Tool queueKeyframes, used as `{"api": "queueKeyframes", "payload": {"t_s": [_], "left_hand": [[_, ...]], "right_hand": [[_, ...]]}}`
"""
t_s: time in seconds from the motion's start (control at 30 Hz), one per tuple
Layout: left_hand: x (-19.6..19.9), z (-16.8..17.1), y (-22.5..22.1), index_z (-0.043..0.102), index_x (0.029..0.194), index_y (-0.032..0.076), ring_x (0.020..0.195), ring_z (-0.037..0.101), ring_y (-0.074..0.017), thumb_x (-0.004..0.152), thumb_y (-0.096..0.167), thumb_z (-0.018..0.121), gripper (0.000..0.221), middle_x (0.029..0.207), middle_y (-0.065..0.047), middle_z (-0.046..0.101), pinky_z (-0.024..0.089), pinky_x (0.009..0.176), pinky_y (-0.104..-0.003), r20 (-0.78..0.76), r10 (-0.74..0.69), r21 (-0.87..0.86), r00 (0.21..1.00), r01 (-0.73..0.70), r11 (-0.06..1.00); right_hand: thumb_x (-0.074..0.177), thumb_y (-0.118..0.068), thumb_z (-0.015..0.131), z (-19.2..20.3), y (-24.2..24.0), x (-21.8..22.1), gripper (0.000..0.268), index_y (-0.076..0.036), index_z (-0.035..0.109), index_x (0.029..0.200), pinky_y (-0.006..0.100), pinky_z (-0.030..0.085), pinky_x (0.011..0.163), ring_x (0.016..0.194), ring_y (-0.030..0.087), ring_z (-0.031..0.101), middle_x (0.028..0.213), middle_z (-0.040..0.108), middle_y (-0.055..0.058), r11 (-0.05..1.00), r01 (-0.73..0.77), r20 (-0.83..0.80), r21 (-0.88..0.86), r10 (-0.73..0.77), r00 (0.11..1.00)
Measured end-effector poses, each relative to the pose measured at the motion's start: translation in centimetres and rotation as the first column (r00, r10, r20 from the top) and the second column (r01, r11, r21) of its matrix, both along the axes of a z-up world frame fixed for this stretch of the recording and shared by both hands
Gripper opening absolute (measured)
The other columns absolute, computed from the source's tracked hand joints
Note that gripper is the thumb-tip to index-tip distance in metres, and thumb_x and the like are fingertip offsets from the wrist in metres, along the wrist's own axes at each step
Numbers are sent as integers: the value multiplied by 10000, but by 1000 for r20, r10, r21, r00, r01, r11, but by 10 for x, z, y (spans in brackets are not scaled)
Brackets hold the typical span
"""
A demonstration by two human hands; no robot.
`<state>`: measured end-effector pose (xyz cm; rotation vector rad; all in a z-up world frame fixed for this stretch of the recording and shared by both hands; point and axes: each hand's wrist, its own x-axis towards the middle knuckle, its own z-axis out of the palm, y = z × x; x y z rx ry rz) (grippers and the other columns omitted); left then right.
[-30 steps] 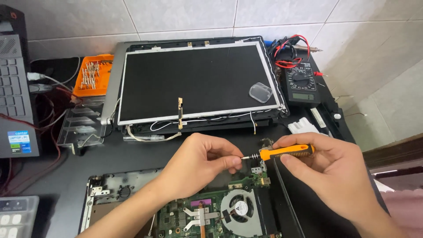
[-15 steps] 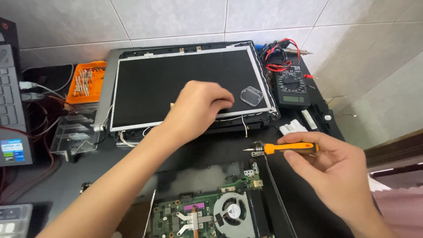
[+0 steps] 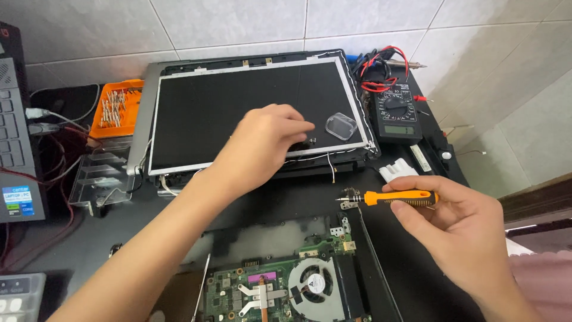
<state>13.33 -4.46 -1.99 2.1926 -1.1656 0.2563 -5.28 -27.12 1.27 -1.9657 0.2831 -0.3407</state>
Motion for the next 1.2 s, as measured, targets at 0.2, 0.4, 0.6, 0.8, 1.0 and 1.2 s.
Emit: {"api": "queueKeyframes", "payload": {"t_s": [0.2,0.4,0.6,0.8,1.0,1.2], "left_hand": [[-49,28,25,773,1009,23,884,720,-231,937,9,682,118,978,-80,768,556,783,-333,-84,13,-167,996,-27,986],[-91,18,37,759,1030,31,895,723,-248,951,102,667,141,967,-78,773,562,832,-373,-244,-141,-16,960,141,990],[-106,-7,41,752,1090,59,941,664,-248,987,122,613,184,998,-46,721,538,766,-388,-391,-126,95,912,176,980],[-104,-8,41,749,1106,65,955,670,-251,980,120,616,191,1010,-44,713,533,787,-391,-406,-132,92,904,184,979],[-104,-4,37,747,1122,69,951,679,-253,975,130,626,201,1020,-43,721,531,786,-394,-434,-113,104,894,174,979],[-102,-5,27,748,1140,103,948,672,-252,925,172,712,228,1030,-30,716,512,775,-387,-449,-140,70,883,191,979]], "right_hand": [[844,60,720,0,7,1,167,23,750,1005,228,576,810,848,154,720,961,811,113,996,-49,4,80,49,999],[866,-44,741,-17,3,0,184,-9,811,1033,199,542,798,808,119,734,972,831,67,988,-137,-119,71,145,982],[859,-92,763,-20,10,1,207,-80,829,1055,180,578,807,758,87,762,931,866,21,986,-169,-248,10,166,954],[861,-124,772,-19,11,3,212,-92,847,1057,189,525,705,676,81,696,963,869,-23,987,-160,-304,-13,149,941],[862,-98,766,-21,9,2,198,-69,838,1044,186,551,733,716,81,726,958,856,0,985,-172,-248,3,168,954],[893,-221,788,-25,-1,-2,153,-162,857,1016,145,295,775,463,80,376,493,528,-47,973,-198,-234,-120,166,958]]}}
